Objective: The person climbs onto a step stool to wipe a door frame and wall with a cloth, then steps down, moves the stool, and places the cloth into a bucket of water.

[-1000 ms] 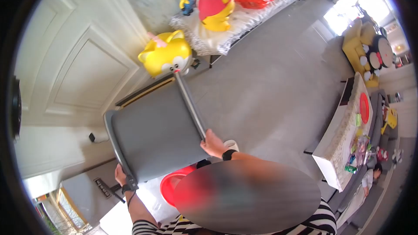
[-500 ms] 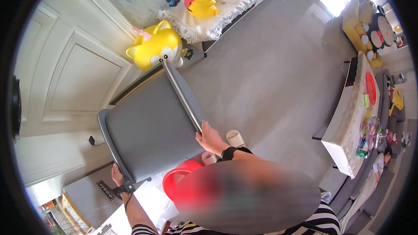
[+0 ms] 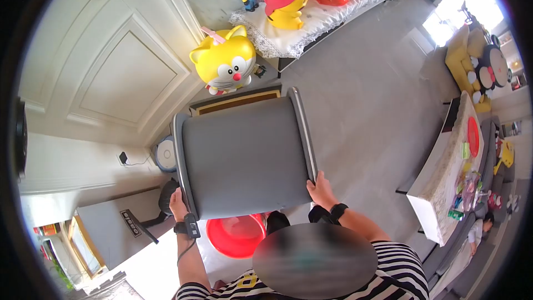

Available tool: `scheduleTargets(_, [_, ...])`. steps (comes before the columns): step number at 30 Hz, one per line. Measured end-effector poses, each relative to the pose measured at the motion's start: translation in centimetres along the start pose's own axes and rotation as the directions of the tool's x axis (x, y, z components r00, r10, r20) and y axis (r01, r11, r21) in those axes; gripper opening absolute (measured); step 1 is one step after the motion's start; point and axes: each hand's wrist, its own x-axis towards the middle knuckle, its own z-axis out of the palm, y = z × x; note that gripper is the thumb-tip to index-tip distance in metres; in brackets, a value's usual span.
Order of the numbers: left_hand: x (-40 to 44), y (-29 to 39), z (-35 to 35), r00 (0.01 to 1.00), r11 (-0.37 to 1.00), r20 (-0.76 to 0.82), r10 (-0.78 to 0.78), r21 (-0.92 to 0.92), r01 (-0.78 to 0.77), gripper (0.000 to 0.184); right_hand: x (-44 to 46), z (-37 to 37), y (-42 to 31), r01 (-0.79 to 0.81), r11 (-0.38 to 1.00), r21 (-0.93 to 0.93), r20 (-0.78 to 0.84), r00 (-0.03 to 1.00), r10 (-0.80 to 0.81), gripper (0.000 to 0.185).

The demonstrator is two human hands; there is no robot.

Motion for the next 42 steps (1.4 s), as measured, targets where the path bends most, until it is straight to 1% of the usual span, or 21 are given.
scheduleTargets(13, [-7.5,-0.5,10.6,0.992,0.998,0.109,-0.064,-0.016,0.066,0.021,0.9,-8.0,6.8,-0.016,0.996,0.086,-0.242,0.970,0.037,0.031])
scheduleTargets(15, [-8.5,-0.9,12.9,0.991,0.998,0.114,-0.064,-0.017,0.067,0.021,1.7,-9.6,8.8,-0.013,0.999,0.051,-0.279,0.960,0.026,0.030])
scheduleTargets(17, [-11.2,1.3,15.7,0.982,0.985,0.180,0.058,0.148,-0.086,0.023,2.7,-11.2,10.9,-0.108,0.993,-0.054,-0.297,0.951,0.087,0.037])
scheduleTargets(18, [-11.8,1.0,16.7,0.975,0.995,0.221,-0.020,0.103,-0.003,0.024,3.1,-12.1,11.9,-0.139,0.987,-0.084,-0.297,0.949,0.108,0.040])
scheduleTargets(19, [-12.3,0.6,17.6,0.962,0.995,0.256,-0.092,0.056,0.080,0.025,3.7,-12.5,13.9,-0.050,0.987,-0.150,-0.409,0.912,-0.016,0.043])
scheduleTargets(20, [-13.1,0.5,18.7,0.957,0.990,0.274,-0.098,0.128,0.065,0.026,3.5,-14.6,12.9,-0.138,0.983,-0.124,-0.324,0.942,0.091,0.046])
scheduleTargets(21, [-14.0,0.4,19.9,0.951,0.978,0.289,-0.111,0.201,0.053,0.026,3.8,-15.7,13.3,-0.182,0.972,-0.146,-0.359,0.926,0.120,0.047])
scheduleTargets(24, [-17.5,1.2,23.5,0.911,0.975,0.363,-0.195,0.176,0.139,0.027,6.4,-18.6,21.1,-0.161,0.890,-0.426,-0.445,0.894,-0.051,0.052])
scheduleTargets(25, [-18.8,2.0,24.6,0.880,0.966,0.418,-0.227,0.211,0.148,0.028,7.0,-20.2,22.2,-0.165,0.917,-0.365,-0.436,0.900,-0.012,0.054])
scheduleTargets(26, [-19.3,-0.4,26.0,0.868,0.979,0.456,-0.196,0.149,0.142,0.027,7.1,-22.2,20.9,-0.275,0.902,-0.333,-0.404,0.906,0.128,0.054])
scheduleTargets(27, [-20.0,-2.8,27.4,0.852,0.987,0.498,-0.159,0.084,0.135,0.027,7.8,-23.8,21.9,-0.226,0.929,-0.294,-0.407,0.909,0.092,0.053])
scheduleTargets(28, [-21.4,-2.5,28.8,0.833,0.985,0.527,-0.169,0.106,0.133,0.027,9.5,-25.2,25.2,-0.276,0.884,-0.377,-0.467,0.881,0.076,0.052])
scheduleTargets(29, [-22.7,-2.2,30.2,0.810,0.983,0.558,-0.181,0.130,0.131,0.027,10.7,-27.2,26.1,-0.291,0.908,-0.301,-0.421,0.895,0.148,0.054])
scheduleTargets(31, [-25.2,-4.0,33.3,0.787,0.985,0.598,-0.150,0.161,0.066,0.028,13.9,-31.6,31.4,-0.235,0.877,-0.419,-0.393,0.918,0.059,0.056])
scheduleTargets(34, [-29.8,-4.3,38.0,0.785,0.989,0.616,-0.071,0.145,-0.023,0.027,14.3,-34.8,27.1,-0.302,0.800,-0.519,-0.490,0.872,0.011,0.056])
scheduleTargets(36, [-32.9,-5.4,41.4,0.765,0.990,0.632,-0.124,0.134,0.050,0.027,13.9,-34.7,24.7,-0.069,0.813,-0.578,-0.485,0.830,-0.275,0.054])
scheduleTargets(37, [-34.5,-5.7,43.0,0.741,0.986,0.650,-0.168,0.128,0.111,0.027,13.1,-34.1,22.3,0.010,0.867,-0.498,-0.463,0.842,-0.275,0.054])
scheduleTargets(38, [-35.7,-6.7,44.5,0.722,0.996,0.687,-0.082,0.091,0.027,0.026,12.2,-33.2,19.9,0.079,0.909,-0.409,-0.451,0.849,-0.277,0.054])
scheduleTargets(39, [-36.8,-7.7,46.1,0.682,0.996,0.726,-0.085,0.081,0.038,0.026,11.5,-31.7,18.6,0.224,0.903,-0.368,-0.423,0.824,-0.377,0.053])
scheduleTargets(41, [-38.6,-9.4,48.6,0.451,0.993,0.885,-0.116,0.108,0.043,0.027,9.3,-30.0,13.9,0.275,0.861,-0.428,-0.292,0.859,-0.420,0.058])
scheduleTargets(42, [-38.8,-9.6,49.1,0.364,0.989,0.931,0.010,0.045,-0.140,0.028,8.5,-29.4,12.1,0.255,0.861,-0.440,-0.251,0.886,-0.391,0.060])
